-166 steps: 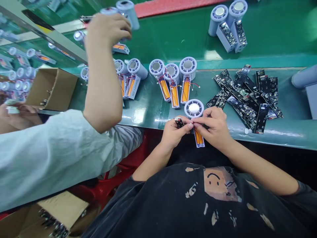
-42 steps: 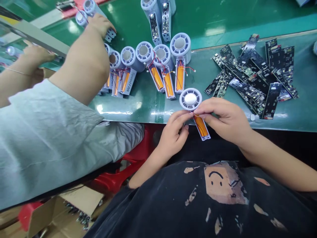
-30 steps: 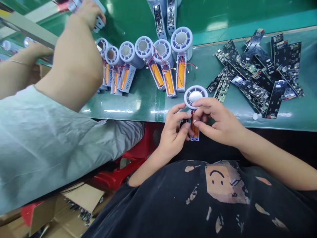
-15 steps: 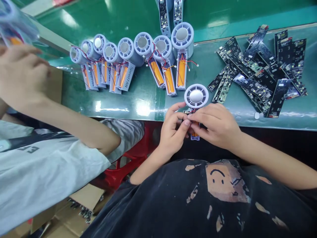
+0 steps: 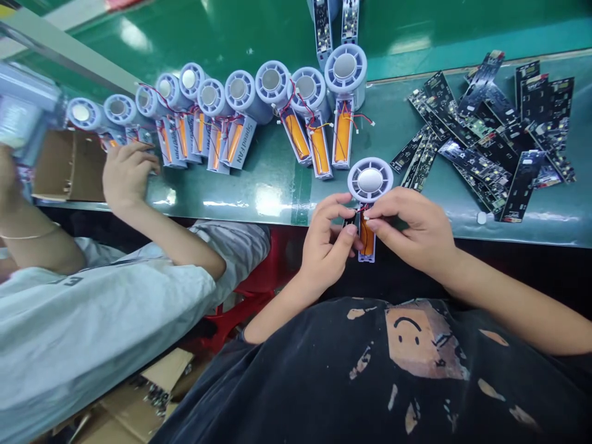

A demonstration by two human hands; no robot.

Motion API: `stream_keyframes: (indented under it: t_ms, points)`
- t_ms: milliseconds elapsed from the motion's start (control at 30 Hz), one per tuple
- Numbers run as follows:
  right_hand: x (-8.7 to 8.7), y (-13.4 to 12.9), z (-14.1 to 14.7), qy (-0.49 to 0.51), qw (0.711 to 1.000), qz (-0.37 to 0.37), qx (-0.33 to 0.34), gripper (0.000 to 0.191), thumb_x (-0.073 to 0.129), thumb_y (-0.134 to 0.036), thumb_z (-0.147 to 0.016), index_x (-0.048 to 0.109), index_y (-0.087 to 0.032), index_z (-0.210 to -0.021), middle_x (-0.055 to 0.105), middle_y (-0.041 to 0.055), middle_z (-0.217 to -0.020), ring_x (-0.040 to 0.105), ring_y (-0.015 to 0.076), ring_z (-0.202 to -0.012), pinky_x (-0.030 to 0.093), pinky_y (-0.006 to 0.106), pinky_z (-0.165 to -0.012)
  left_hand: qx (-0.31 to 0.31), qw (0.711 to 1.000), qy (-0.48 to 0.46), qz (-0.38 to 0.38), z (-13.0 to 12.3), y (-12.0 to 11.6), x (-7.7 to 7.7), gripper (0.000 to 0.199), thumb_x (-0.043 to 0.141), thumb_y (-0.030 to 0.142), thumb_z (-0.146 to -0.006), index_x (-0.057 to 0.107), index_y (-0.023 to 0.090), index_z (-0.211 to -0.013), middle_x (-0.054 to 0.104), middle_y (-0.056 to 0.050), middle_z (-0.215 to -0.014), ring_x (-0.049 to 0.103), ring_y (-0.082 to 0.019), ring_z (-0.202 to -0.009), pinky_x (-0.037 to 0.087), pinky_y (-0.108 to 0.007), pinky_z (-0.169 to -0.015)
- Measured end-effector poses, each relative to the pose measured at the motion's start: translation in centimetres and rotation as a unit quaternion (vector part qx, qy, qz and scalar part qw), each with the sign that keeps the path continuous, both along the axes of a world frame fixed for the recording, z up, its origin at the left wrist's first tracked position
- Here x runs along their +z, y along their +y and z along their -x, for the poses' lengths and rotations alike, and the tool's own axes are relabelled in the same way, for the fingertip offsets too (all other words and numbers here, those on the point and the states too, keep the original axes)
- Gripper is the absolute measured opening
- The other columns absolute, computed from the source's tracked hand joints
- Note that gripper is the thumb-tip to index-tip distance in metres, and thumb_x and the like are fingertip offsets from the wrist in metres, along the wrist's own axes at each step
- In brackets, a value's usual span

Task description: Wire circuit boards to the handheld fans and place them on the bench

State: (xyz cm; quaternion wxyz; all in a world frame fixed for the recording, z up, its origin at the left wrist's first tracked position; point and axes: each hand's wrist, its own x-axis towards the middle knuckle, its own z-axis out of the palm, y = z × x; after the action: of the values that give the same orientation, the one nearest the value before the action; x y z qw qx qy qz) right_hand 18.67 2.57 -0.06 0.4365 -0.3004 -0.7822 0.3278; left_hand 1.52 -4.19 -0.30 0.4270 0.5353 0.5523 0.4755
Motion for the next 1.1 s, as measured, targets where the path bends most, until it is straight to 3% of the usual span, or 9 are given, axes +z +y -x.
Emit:
stream_keyframes:
  t_ms: [167,267,333,500,667,867,967,1033,1100]
  points:
    - [-0.3,-0.4,0.4,-0.012,0.999,-0.041,-0.006,0.009,0.061,-0.018,-0.093,0.066,-0.023,-0.088,0.07,-0.0003,-0.085,0.063,0.0168,-0.083,0.046,0.033,-0.077,-0.009,0.995,0.083,-0.046,0.3,0.2,0.6,0.022,0.06,0.043,-0.096,0.062,0.021,-0.092,0.055,-0.009,-0.136,0.069,-0.018,-0.094,0.058,-0.026,-0.06]
    - [-0.4,-0.6,0.4,-0.04,0.996,-0.072,-0.02,0.011,0.06,-0.019,-0.095,0.068,-0.024,-0.088,0.071,-0.0006,-0.086,0.063,0.0175,-0.083,0.044,0.035,-0.079,-0.004,0.99,0.121,-0.067,0.3,0.4,0.8,0.023,0.059,0.04,-0.097,0.063,0.02,-0.086,0.058,-0.01,-0.132,0.063,-0.025,-0.117,0.061,-0.032,-0.071]
    - [-0.4,-0.7,0.3,-0.047,0.996,-0.078,-0.027,0.009,0.061,-0.02,-0.094,0.069,-0.023,-0.091,0.072,0.0007,-0.089,0.063,0.0186,-0.085,0.043,0.036,-0.08,0.0,0.988,0.135,-0.073,0.3,0.5,0.9,0.023,0.058,0.038,-0.098,0.063,0.02,-0.085,0.058,-0.009,-0.132,0.06,-0.026,-0.123,0.061,-0.034,-0.076]
    - [-0.3,-0.6,0.2,-0.057,0.997,-0.04,-0.021,0.01,0.062,-0.026,-0.094,0.07,-0.022,-0.089,0.071,0.0006,-0.086,0.063,0.0194,-0.084,0.042,0.037,-0.081,0.008,0.988,0.129,-0.09,0.3,0.5,0.7,0.017,0.06,0.033,-0.097,0.064,0.02,-0.089,0.058,-0.007,-0.13,0.064,-0.022,-0.113,0.059,-0.026,-0.067]
    - [-0.2,-0.4,0.2,-0.024,0.998,-0.017,-0.054,0.012,0.063,-0.024,-0.092,0.068,-0.023,-0.081,0.069,-0.0013,-0.081,0.063,0.0171,-0.079,0.043,0.035,-0.078,-0.007,0.995,0.05,-0.082,0.1,0.4,-0.2,0.011,0.059,0.031,-0.098,0.059,0.024,-0.107,0.052,-0.005,-0.136,0.064,-0.003,-0.064,0.053,-0.017,-0.049]
    - [-0.1,-0.4,0.3,-0.033,0.995,-0.054,-0.083,0.014,0.063,-0.022,-0.093,0.069,-0.024,-0.081,0.071,-0.0019,-0.084,0.063,0.0174,-0.081,0.04,0.037,-0.08,-0.001,0.997,-0.025,-0.073,-0.1,0.3,-0.5,0.022,0.058,0.031,-0.099,0.05,0.031,-0.12,0.051,-0.003,-0.128,0.06,-0.001,-0.057,0.051,-0.014,-0.044]
    - [-0.1,-0.4,0.2,-0.033,0.994,-0.085,-0.065,0.014,0.065,-0.02,-0.093,0.068,-0.024,-0.08,0.071,-0.003,-0.083,0.061,0.0168,-0.081,0.038,0.037,-0.079,-0.013,0.994,0.062,-0.089,0.1,0.4,0.1,0.01,0.057,0.031,-0.099,0.059,0.024,-0.106,0.054,-0.004,-0.123,0.065,-0.007,-0.074,0.052,-0.016,-0.05]
    - [-0.2,-0.3,0.2,-0.033,0.992,-0.107,-0.058,0.014,0.065,-0.02,-0.094,0.069,-0.025,-0.081,0.071,-0.0037,-0.082,0.06,0.0169,-0.082,0.036,0.038,-0.08,-0.02,0.988,0.12,-0.098,0.3,0.5,0.6,0.013,0.058,0.032,-0.099,0.063,0.02,-0.095,0.056,-0.007,-0.123,0.066,-0.016,-0.097,0.053,-0.018,-0.055]
    - [-0.3,-0.2,0.1,-0.034,0.989,-0.13,-0.058,0.013,0.065,-0.022,-0.094,0.07,-0.027,-0.084,0.071,-0.0044,-0.083,0.059,0.0173,-0.083,0.035,0.038,-0.08,-0.02,0.984,0.147,-0.102,0.5,0.6,0.9,0.016,0.059,0.031,-0.098,0.064,0.019,-0.09,0.057,-0.008,-0.124,0.063,-0.02,-0.108,0.054,-0.021,-0.059]
